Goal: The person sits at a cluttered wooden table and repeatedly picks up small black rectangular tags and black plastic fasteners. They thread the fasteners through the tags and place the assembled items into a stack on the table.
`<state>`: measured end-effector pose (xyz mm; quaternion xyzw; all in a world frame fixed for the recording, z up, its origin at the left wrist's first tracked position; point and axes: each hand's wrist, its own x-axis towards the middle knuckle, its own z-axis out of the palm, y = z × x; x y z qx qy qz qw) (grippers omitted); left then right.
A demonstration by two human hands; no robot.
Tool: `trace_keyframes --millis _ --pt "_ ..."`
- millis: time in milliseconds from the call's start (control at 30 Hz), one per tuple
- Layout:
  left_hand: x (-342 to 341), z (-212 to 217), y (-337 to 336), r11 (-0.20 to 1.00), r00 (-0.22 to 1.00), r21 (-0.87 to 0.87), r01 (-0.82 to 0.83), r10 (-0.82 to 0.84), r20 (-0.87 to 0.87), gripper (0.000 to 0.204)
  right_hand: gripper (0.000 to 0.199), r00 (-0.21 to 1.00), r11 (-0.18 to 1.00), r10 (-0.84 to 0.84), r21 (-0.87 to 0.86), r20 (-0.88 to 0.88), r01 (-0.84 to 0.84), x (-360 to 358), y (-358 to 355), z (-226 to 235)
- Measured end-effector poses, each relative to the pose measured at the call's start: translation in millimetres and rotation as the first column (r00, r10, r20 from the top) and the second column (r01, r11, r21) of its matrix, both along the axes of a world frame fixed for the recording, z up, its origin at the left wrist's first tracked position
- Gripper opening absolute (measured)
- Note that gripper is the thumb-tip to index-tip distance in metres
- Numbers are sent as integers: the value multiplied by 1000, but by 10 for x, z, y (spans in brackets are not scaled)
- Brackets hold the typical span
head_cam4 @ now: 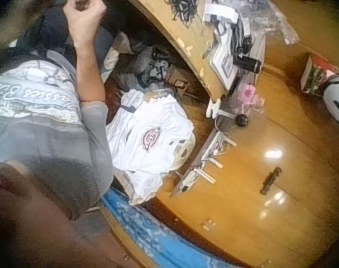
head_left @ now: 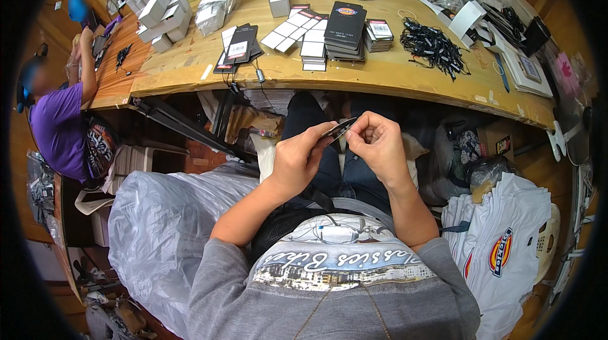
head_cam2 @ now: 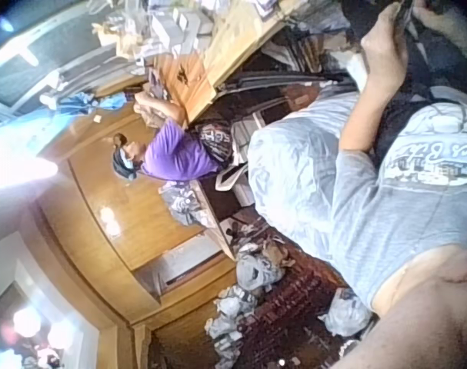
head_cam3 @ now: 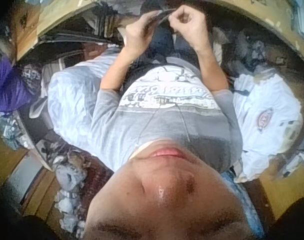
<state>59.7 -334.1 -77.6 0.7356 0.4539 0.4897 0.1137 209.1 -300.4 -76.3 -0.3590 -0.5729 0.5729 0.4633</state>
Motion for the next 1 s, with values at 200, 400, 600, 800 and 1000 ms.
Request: trace_keyframes --millis 200,400,600,800,1000 --pt "-57 -72 42 983 985 173 64 -34 -168 39 8 999 1000 19 -23 -35 -20 -10 2 -60" --pt "-78 16 20 995 984 2 99 -98 -147 35 7 999 1000 -27 -17 -35 26 -24 5 -92" --pt "-89 47 73 977 913 -166 134 -56 405 18 9 986 977 -159 155 59 148 -70 -49 -73" --pt "-40 -16 57 968 852 -193 163 -39 523 14 10 982 968 -170 203 87 150 -116 -81 -55" --pt "-32 16 41 981 910 -120 151 -90 405 18 11 983 975 -156 172 95 138 -100 -77 -42"
